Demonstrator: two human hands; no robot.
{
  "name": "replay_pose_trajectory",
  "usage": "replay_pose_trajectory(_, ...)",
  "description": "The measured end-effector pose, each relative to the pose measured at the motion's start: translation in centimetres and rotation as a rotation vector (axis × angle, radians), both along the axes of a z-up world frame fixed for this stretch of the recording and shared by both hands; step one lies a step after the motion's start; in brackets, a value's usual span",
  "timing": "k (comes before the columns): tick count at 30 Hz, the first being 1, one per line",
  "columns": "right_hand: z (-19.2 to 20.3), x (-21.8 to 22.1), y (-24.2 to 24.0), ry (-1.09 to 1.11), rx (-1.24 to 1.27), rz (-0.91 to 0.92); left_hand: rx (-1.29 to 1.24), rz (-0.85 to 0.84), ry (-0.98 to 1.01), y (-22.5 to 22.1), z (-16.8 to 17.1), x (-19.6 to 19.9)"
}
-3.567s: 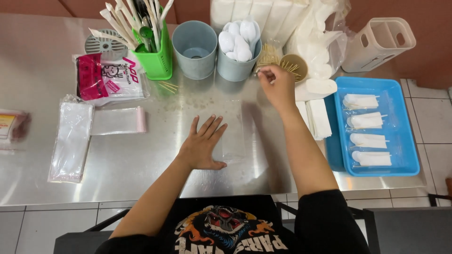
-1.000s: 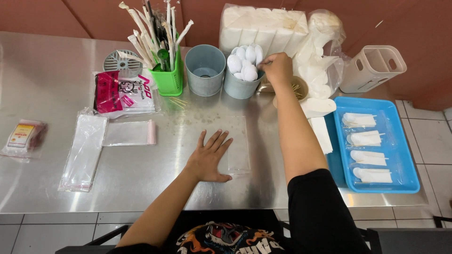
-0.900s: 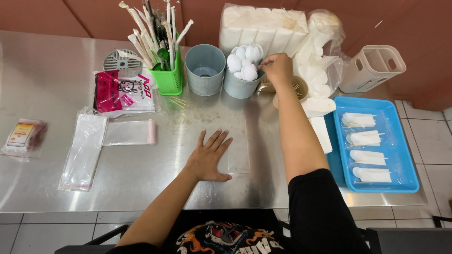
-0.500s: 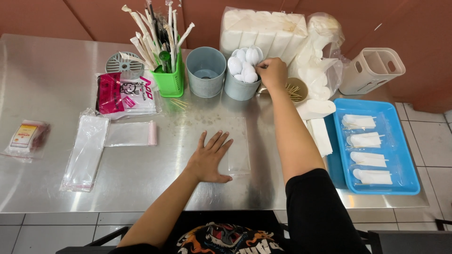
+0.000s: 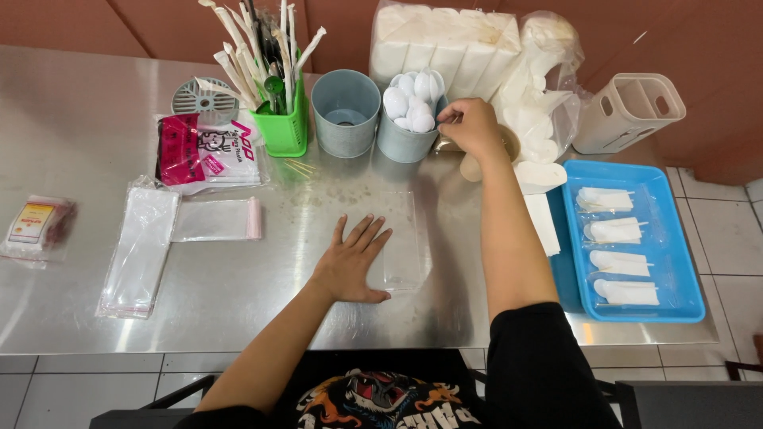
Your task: Assembling individual cutlery sets by placing a plastic spoon, a paper napkin, and a toothpick into a plastic sleeve.
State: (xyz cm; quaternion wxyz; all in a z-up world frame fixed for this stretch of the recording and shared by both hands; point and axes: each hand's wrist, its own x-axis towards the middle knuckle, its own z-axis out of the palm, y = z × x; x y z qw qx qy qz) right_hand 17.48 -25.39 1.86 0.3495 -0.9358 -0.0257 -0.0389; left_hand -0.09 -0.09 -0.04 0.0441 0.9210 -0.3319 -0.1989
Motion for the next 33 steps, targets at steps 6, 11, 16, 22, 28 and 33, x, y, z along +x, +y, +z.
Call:
replay_pose_trajectory(6, -0.4, -1.1, 0.8, -0.115, 0.025, 0.051, 0.010, -0.002, 0.006, 0.0, 0.2, 0.0)
replay_pose_trajectory(11, -2.8, 0.5, 0.2, -0.233, 0.041, 0.012, 0.015, -0.008, 0.000, 0.0, 0.2, 0.0)
replay_pose_trajectory(16, -3.2, 0.8, 0.0, -0.282, 0.061, -0.004, 0.015, -0.008, 0.002, 0.0, 0.4, 0.0)
replay_pose_trajectory(22, -3.8, 3.6, -1.6, -0.341, -0.079, -0.213, 0.021, -0.006, 0.011, -0.1, 0.5, 0.0)
replay_pose_trajectory(28, -0.7, 4.3, 0.1, -0.170, 0.012, -0.119, 0.016, 0.003, 0.007, -0.1, 0.5, -0.1)
replay_pose_trajectory(33, 0.5, 4.7, 0.8, -0.175, -0.004, -0.050, 0.002, 0.000, 0.009, 0.0, 0.4, -0.1)
